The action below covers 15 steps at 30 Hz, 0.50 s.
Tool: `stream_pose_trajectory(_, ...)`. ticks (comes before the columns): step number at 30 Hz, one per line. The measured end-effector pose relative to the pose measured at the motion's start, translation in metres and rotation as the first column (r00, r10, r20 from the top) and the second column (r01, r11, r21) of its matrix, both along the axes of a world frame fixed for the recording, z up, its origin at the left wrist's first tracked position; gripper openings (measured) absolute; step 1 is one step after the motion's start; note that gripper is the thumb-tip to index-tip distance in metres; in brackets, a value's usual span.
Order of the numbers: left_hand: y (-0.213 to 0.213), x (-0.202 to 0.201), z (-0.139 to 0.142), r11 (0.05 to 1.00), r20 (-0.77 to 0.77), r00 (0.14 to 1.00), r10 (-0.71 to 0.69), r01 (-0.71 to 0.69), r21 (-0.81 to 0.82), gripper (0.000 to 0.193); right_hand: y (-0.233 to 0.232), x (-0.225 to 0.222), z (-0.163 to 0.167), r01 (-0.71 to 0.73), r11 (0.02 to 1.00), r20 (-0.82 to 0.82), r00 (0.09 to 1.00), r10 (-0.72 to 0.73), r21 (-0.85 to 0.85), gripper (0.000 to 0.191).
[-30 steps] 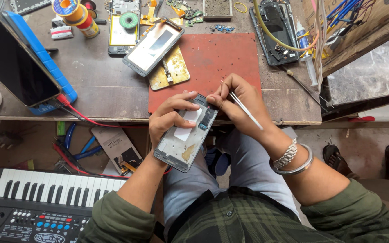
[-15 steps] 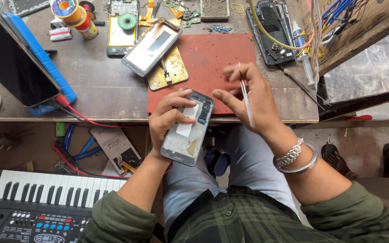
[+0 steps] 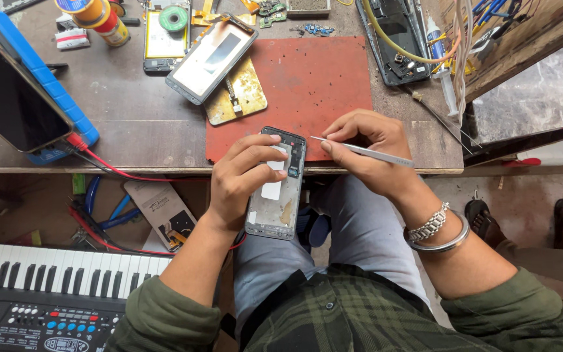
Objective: The person holds a disassembled smartphone frame on their lap and uses a thin metal pry tool to scrape and pry old adhesive and residue from the frame's edges and interior. They rotate the frame repeatedly to work around its perimeter, then set the phone down on the workbench at the end.
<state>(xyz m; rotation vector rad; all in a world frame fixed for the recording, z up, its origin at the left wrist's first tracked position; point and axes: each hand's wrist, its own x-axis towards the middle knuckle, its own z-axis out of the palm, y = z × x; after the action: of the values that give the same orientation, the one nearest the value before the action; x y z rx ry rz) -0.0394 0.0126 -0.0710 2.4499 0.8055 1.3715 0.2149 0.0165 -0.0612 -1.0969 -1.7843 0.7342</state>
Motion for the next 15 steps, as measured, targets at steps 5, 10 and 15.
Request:
stream_pose_trajectory(5,-0.0014,0.0026,0.0021,1.000,0.009,1.000,0.019,-0.019,-0.006,0.012,-0.0033,-0.0064,-0.0009,-0.002,0.999,-0.014,1.000,0.002,-0.047,0.012)
stream_pose_trajectory(10,-0.0014,0.0025,0.0021,1.000,0.019,0.999,0.026,-0.026,-0.012,0.013,-0.0052,-0.0090,-0.0009,0.015,1.000,0.029,0.999,-0.015,-0.004,0.014)
stream_pose_trajectory(15,-0.0013,0.0045,0.0009,0.999,0.033,0.999,0.035,-0.035,-0.011,0.014,-0.0059,-0.0094,-0.0008,-0.025,0.998,0.035,0.999,0.023,0.050,0.013)
